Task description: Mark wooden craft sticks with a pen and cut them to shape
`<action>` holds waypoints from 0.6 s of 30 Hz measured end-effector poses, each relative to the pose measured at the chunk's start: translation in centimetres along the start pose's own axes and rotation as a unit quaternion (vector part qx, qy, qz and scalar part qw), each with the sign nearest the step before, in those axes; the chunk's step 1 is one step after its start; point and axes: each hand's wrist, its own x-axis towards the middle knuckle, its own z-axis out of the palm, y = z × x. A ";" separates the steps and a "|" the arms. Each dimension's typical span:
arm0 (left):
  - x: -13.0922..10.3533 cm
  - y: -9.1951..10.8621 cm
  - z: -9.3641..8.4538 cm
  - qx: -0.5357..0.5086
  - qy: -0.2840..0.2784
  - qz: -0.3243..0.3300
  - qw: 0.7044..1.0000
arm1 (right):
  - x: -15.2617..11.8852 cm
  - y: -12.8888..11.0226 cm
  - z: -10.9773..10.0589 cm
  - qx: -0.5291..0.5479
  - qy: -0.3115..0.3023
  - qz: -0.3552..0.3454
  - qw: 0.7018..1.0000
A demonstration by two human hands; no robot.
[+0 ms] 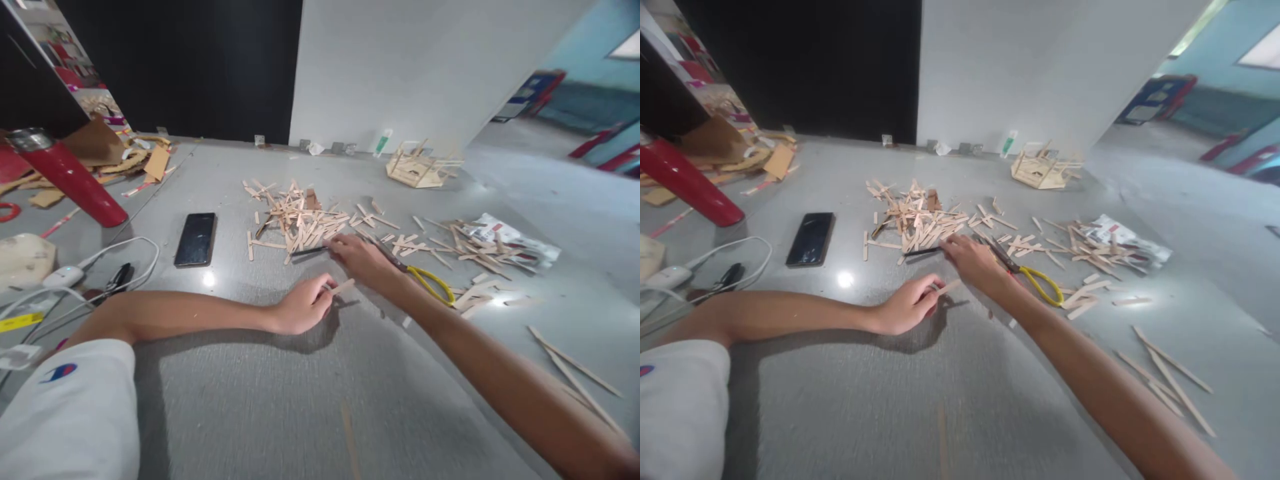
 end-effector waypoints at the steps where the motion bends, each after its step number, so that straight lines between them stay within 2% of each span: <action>1: 0.0 0.1 0.0 0.005 0.001 0.002 1.000 | 0.0 -0.2 0.2 -0.011 0.006 0.012 1.000; 5: -0.1 0.3 0.1 0.030 0.001 -0.001 1.000 | -2.7 -1.0 0.4 -0.033 0.066 0.096 0.993; 8: 0.2 0.3 -0.1 0.061 0.001 -0.020 0.998 | -5.9 -2.1 0.0 0.023 0.173 0.173 0.969; 10: 0.5 0.3 -0.6 0.088 -0.015 -0.034 0.995 | -7.7 -2.8 -0.3 0.073 0.217 0.180 0.957; 13: 0.8 0.7 -2.0 0.130 -0.072 -0.039 0.988 | -9.2 -3.5 -0.2 0.114 0.192 0.143 0.964; 18: 1.1 2.5 -4.6 0.194 -0.149 -0.016 0.969 | -9.0 -3.3 0.2 0.131 0.170 0.130 0.968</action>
